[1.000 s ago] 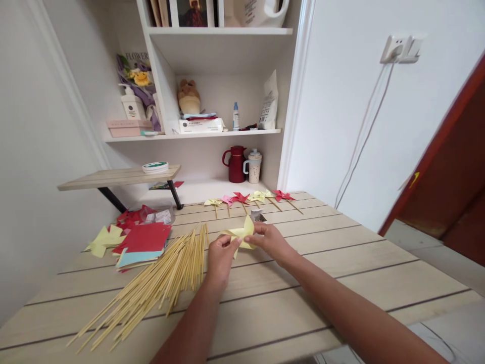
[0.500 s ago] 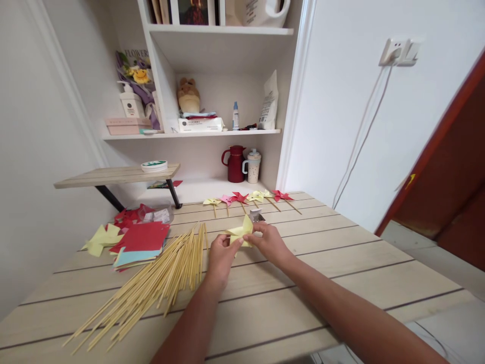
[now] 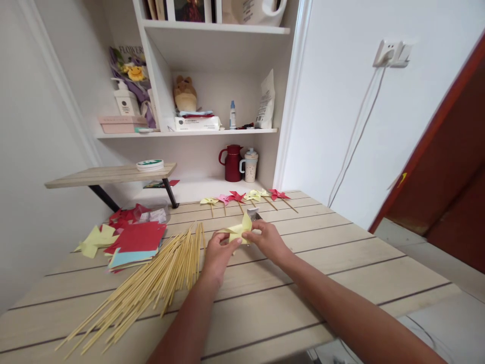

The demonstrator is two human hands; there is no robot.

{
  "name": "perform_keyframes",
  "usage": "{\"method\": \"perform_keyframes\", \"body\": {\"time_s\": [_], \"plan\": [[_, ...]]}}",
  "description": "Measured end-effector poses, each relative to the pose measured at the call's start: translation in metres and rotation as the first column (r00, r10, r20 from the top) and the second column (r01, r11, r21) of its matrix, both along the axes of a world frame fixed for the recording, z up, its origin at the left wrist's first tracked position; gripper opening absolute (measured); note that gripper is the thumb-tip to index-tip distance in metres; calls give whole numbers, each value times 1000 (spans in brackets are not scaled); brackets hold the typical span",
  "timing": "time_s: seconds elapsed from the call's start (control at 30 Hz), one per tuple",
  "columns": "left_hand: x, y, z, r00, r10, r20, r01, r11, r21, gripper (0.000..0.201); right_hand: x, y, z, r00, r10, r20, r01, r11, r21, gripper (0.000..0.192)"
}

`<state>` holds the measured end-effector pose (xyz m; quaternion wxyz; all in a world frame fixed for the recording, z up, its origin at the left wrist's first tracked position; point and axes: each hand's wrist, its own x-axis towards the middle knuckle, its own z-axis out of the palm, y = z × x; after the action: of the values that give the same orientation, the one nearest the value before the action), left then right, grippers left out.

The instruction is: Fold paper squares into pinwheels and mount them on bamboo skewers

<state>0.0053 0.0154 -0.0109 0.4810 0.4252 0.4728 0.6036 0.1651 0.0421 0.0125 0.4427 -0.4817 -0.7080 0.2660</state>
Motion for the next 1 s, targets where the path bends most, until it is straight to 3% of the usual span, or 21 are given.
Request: {"method": "perform_keyframes", "body": {"time_s": [0.63,1.0], "plan": [[2,-4,3,998,61,3,-61,998,30,29,-2,-7,6,997,71,2,-71,997,34,17],[-1,-2,1,996,84,-16,-84,996,31,23,-7,-8,5,995,52,-87,-54,998,-22,21]]}}
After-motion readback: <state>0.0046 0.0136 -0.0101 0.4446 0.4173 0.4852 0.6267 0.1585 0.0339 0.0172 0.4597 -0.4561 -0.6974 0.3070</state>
